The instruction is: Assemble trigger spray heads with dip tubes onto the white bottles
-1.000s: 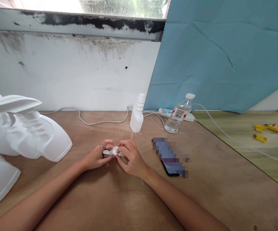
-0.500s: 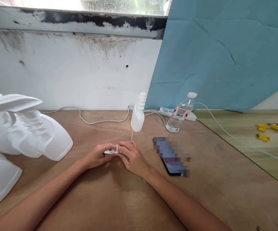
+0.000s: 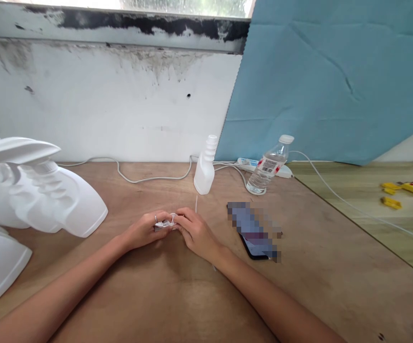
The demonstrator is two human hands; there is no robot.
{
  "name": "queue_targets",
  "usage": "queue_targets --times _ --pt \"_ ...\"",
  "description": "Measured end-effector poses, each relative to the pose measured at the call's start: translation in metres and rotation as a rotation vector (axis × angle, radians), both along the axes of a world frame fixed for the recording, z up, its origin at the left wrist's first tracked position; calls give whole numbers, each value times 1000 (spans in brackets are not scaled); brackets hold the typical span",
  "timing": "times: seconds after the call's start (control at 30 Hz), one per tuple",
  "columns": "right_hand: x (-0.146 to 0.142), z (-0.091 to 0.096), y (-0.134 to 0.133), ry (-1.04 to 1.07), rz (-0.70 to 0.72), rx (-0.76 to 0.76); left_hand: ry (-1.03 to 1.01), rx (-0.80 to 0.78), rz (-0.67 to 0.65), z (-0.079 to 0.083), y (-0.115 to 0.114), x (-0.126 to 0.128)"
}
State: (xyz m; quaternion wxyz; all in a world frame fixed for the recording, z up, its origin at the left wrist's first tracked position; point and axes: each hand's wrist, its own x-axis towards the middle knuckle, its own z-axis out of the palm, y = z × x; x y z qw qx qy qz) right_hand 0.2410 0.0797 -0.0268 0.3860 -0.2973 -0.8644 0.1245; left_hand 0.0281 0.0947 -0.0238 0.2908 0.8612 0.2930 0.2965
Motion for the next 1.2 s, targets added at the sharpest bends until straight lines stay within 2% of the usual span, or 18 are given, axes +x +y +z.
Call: queue_targets --times 0.33,0.43,0.5,0.6,0.7,0.87,0.97,1.2 --pt "0 2 -2 47 1 -16 31 51 50 -4 -2 2" --pt "2 4 -2 134 -17 -34 10 55 81 -4 -3 2" --pt "5 4 -1 182 -153 -51 4 67 86 -5 -4 2" --pt "12 2 3 60 -441 -104 19 103 84 -5 -4 2" --pt "19 2 7 -98 -540 -172 37 149 76 -3 -5 2" --pt "24 9 9 -321 -569 -269 44 194 78 0 -6 3" --pt "25 16 9 -416 -531 -336 28 205 116 1 -7 3" --pt "34 30 -1 -445 -461 -548 42 230 129 -2 -7 3"
